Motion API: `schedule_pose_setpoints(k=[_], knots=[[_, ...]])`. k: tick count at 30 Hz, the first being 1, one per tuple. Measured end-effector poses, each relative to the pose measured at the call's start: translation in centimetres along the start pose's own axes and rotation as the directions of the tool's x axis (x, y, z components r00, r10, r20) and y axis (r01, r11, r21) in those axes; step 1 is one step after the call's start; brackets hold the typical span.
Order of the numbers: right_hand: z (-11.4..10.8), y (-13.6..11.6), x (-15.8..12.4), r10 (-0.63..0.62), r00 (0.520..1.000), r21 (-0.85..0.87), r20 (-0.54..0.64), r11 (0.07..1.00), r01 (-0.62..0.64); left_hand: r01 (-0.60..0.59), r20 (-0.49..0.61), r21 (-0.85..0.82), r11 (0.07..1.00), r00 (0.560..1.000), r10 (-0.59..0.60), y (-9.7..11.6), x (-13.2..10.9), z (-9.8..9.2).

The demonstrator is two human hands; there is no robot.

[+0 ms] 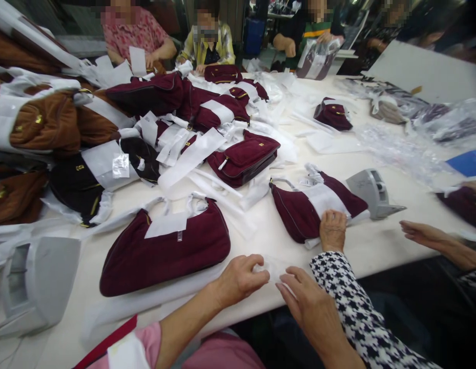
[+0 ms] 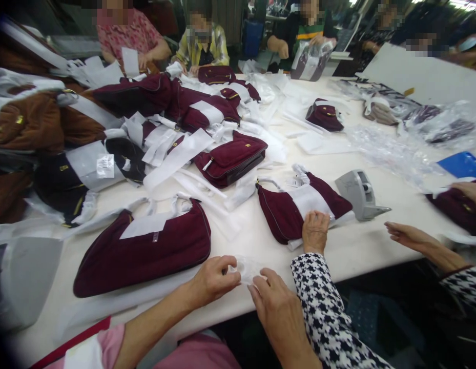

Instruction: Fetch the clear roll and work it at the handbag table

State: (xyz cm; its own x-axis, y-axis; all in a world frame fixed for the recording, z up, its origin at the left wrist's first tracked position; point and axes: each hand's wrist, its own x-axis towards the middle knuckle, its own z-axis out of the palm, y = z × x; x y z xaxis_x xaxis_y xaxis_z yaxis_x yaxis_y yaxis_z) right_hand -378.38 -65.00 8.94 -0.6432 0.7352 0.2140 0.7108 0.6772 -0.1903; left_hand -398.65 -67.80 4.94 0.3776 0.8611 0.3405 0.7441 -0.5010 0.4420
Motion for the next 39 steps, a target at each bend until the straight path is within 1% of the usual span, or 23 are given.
schedule_pose_setpoints(k=[2, 4, 6, 8, 10, 11, 13, 14, 16, 18, 20, 23, 24, 25, 26, 28, 29, 30, 31, 33, 35, 37, 39], knots=[[-0.3, -0.2, 0.4, 0.064, 0.997, 0.066, 0.051, 0.996, -0.068, -0.001, -0.002, 0.032, 0.999, 1.0, 0.001, 0.0, -0.3, 0.3], [-0.3, -0.3, 1.1, 0.123, 0.985, 0.104, 0.118, 0.985, -0.135, 0.006, -0.009, 0.028, 1.0, 1.0, -0.006, 0.1, -0.5, 0.4], [0.1, -0.3, 1.8, 0.205, 0.972, 0.113, 0.116, 0.969, -0.218, 0.047, -0.037, -0.069, 0.997, 0.998, -0.05, 0.3, -0.5, 0.4], [0.9, -0.3, 2.3, 0.259, 0.963, 0.161, 0.066, 0.95, -0.267, 0.156, -0.057, -0.236, 0.959, 0.983, -0.174, 0.6, -0.2, 0.2], [1.8, -0.3, 2.4, 0.267, 0.962, 0.274, 0.05, 0.923, -0.27, 0.313, -0.03, -0.348, 0.884, 0.938, -0.345, 1.0, 0.5, 0.0], [2.2, -0.3, 2.3, 0.262, 0.963, 0.34, 0.06, 0.902, -0.266, 0.39, -0.001, -0.358, 0.848, 0.908, -0.418, 1.1, 0.9, -0.2], [2.8, -0.3, 1.9, 0.27, 0.959, 0.448, 0.083, 0.85, -0.278, 0.49, 0.077, -0.305, 0.817, 0.868, -0.491, 1.3, 1.6, -0.7], [3.0, -0.4, 1.6, 0.284, 0.955, 0.495, 0.088, 0.82, -0.289, 0.506, 0.121, -0.266, 0.82, 0.862, -0.492, 1.3, 1.9, -1.1], [3.3, -0.6, 0.9, 0.321, 0.942, 0.582, 0.096, 0.75, -0.315, 0.483, 0.202, -0.206, 0.851, 0.872, -0.446, 1.3, 2.1, -1.8], [3.5, -0.9, 0.3, 0.365, 0.924, 0.664, 0.11, 0.665, -0.342, 0.417, 0.259, -0.171, 0.893, 0.893, -0.368, 1.2, 1.9, -2.5], [3.7, -1.3, -0.2, 0.413, 0.901, 0.727, 0.13, 0.579, -0.37, 0.351, 0.289, -0.138, 0.926, 0.908, -0.302, 1.1, 1.7, -2.9], [4.2, -1.8, -0.4, 0.488, 0.861, 0.781, 0.143, 0.479, -0.401, 0.301, 0.286, -0.113, 0.947, 0.923, -0.259, 0.9, 1.4, -2.8], [4.4, -2.0, -0.5, 0.504, 0.853, 0.781, 0.138, 0.474, -0.406, 0.313, 0.26, -0.147, 0.938, 0.927, -0.269, 0.7, 1.3, -2.6], [4.7, -2.0, -0.6, 0.514, 0.849, 0.767, 0.124, 0.493, -0.411, 0.339, 0.223, -0.207, 0.918, 0.93, -0.293, 0.6, 1.3, -2.3], [4.9, -2.1, -0.7, 0.514, 0.852, 0.738, 0.101, 0.535, -0.41, 0.369, 0.184, -0.279, 0.887, 0.927, -0.327, 0.4, 1.3, -2.1], [5.4, -2.0, -1.0, 0.481, 0.876, 0.659, 0.041, 0.646, -0.385, 0.421, 0.123, -0.414, 0.807, 0.904, -0.408, 0.1, 1.4, -1.7], [5.7, -1.9, -1.2, 0.455, 0.89, 0.63, 0.021, 0.685, -0.365, 0.442, 0.105, -0.459, 0.771, 0.889, -0.447, -0.1, 1.4, -1.6], [5.9, -1.8, -1.4, 0.435, 0.9, 0.623, 0.02, 0.698, -0.352, 0.462, 0.093, -0.487, 0.741, 0.871, -0.482, -0.2, 1.6, -1.4], [6.3, -1.7, -1.6, 0.426, 0.904, 0.636, 0.038, 0.688, -0.351, 0.484, 0.089, -0.511, 0.71, 0.851, -0.517, -0.3, 1.7, -1.3], [6.9, -1.6, -1.9, 0.44, 0.892, 0.68, 0.102, 0.624, -0.385, 0.528, 0.101, -0.59, 0.611, 0.799, -0.593, -0.6, 2.0, -0.9], [7.5, -1.7, -2.1, 0.479, 0.866, 0.699, 0.145, 0.57, -0.432, 0.559, 0.146, -0.68, 0.475, 0.737, -0.66, -0.7, 2.2, -0.2], [8.0, -1.9, -2.1, 0.513, 0.845, 0.694, 0.151, 0.553, -0.46, 0.57, 0.203, -0.758, 0.317, 0.668, -0.715, -0.7, 2.3, 0.8], [8.2, -2.1, -2.0, 0.544, 0.825, 0.684, 0.153, 0.544, -0.485, 0.555, 0.25, -0.814, 0.169, 0.6, -0.76, -0.5, 2.1, 1.9]])
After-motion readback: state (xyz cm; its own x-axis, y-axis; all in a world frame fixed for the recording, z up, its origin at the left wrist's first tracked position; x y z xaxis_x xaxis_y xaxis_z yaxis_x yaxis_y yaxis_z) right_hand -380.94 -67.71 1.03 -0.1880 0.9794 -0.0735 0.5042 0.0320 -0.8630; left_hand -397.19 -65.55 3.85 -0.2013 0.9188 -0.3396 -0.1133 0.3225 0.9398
